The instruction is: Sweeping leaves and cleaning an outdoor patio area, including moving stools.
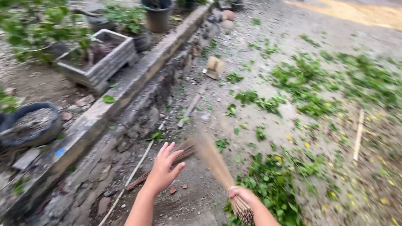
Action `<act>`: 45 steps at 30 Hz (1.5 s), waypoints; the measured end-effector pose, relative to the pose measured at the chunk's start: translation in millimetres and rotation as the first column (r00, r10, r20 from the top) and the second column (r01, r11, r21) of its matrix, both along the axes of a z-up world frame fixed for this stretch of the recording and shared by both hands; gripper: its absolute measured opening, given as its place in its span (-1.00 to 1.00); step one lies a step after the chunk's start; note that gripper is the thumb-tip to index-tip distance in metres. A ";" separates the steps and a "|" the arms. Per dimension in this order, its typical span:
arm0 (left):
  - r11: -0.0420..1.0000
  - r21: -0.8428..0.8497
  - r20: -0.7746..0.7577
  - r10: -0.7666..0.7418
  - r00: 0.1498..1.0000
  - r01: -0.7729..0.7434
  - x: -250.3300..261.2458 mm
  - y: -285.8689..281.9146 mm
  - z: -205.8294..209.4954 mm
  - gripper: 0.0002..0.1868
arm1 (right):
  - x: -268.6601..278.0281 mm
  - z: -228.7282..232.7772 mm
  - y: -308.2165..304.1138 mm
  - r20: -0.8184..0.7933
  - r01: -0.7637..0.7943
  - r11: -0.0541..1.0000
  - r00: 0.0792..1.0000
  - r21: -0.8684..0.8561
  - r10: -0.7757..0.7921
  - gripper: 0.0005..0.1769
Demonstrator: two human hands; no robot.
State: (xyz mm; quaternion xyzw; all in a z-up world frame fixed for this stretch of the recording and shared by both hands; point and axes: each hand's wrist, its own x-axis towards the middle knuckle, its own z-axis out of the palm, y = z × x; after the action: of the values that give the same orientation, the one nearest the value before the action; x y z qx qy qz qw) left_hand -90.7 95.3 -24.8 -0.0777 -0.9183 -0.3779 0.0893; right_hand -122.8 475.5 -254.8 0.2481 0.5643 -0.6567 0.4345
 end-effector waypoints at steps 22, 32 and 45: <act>0.989 0.003 0.085 -0.148 0.985 0.148 3.9 38.9 18.3 -0.47 | 66.9 49.7 33.4 -0.050 0.077 0.996 0.996 0.037 -0.075 -0.33; 0.999 -0.034 0.049 -0.019 0.999 0.021 17.0 3.7 -8.3 -0.49 | -0.2 -18.9 106.6 -0.004 0.120 0.898 0.991 0.424 -0.130 -0.43; 0.995 -0.038 0.031 0.092 0.995 -0.090 34.0 -24.9 23.8 -0.48 | 20.3 54.4 -146.0 0.093 0.237 0.845 0.971 -0.480 -0.219 -0.41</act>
State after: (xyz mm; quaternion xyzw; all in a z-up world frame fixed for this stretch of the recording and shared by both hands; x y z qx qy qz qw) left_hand -56.6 70.4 -1.0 -0.0312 -0.9290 -0.3577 0.0897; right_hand -102.5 329.4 -200.3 0.2071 0.3396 -0.8201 0.4114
